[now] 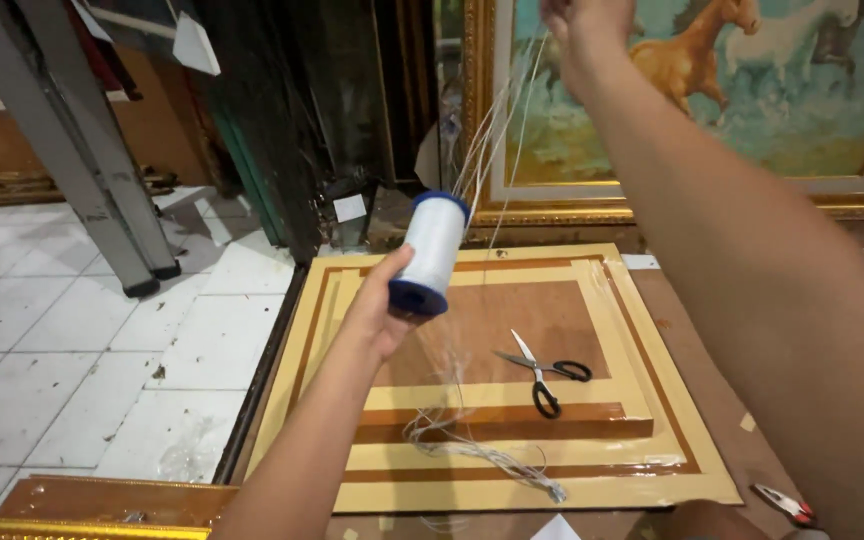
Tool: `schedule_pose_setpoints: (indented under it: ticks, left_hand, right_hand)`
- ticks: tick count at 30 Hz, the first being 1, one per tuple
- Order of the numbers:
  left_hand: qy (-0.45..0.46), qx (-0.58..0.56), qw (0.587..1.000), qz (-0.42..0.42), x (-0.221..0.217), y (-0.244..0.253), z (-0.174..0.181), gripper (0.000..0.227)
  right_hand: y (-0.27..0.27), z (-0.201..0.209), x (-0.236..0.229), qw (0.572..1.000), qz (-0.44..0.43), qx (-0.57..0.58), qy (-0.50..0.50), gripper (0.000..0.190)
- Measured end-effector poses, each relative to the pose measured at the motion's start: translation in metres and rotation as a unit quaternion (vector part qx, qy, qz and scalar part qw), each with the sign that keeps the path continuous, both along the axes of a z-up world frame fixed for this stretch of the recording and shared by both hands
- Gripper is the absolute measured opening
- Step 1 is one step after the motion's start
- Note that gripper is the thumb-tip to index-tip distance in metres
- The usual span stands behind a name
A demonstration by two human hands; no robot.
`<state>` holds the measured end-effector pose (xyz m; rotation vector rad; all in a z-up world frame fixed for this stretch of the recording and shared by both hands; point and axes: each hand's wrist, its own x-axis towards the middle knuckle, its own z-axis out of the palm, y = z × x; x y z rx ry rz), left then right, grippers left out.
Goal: Measuring, cutting, and attaching hanging string to the back of a wooden picture frame.
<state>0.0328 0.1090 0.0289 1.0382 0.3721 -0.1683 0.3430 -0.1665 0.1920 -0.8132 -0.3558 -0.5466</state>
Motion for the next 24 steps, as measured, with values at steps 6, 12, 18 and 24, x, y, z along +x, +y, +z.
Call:
schedule_pose_setpoints:
  ticks: [6, 12, 18, 24]
  left_hand:
    - [0.007, -0.011, 1.0, -0.002, 0.017, -0.012, -0.013, 0.086]
    - [-0.024, -0.079, 0.996, 0.026, 0.027, 0.005, -0.034, 0.083]
    - [-0.058, -0.083, 0.995, 0.019, 0.007, 0.007, 0.024, 0.079]
    - [-0.128, -0.137, 0.982, 0.019, 0.014, -0.017, 0.076, 0.064]
  right_hand:
    - [0.061, -0.07, -0.154, 0.967, 0.074, -0.12, 0.211, 0.032]
    - [0.063, -0.268, -0.158, 0.838, -0.057, -0.485, 0.242, 0.026]
    - [0.025, -0.363, -0.114, 0.63, -0.081, -0.705, 0.316, 0.079]
    - [0.057, -0.209, -0.236, 0.93, 0.104, -0.221, 0.273, 0.078]
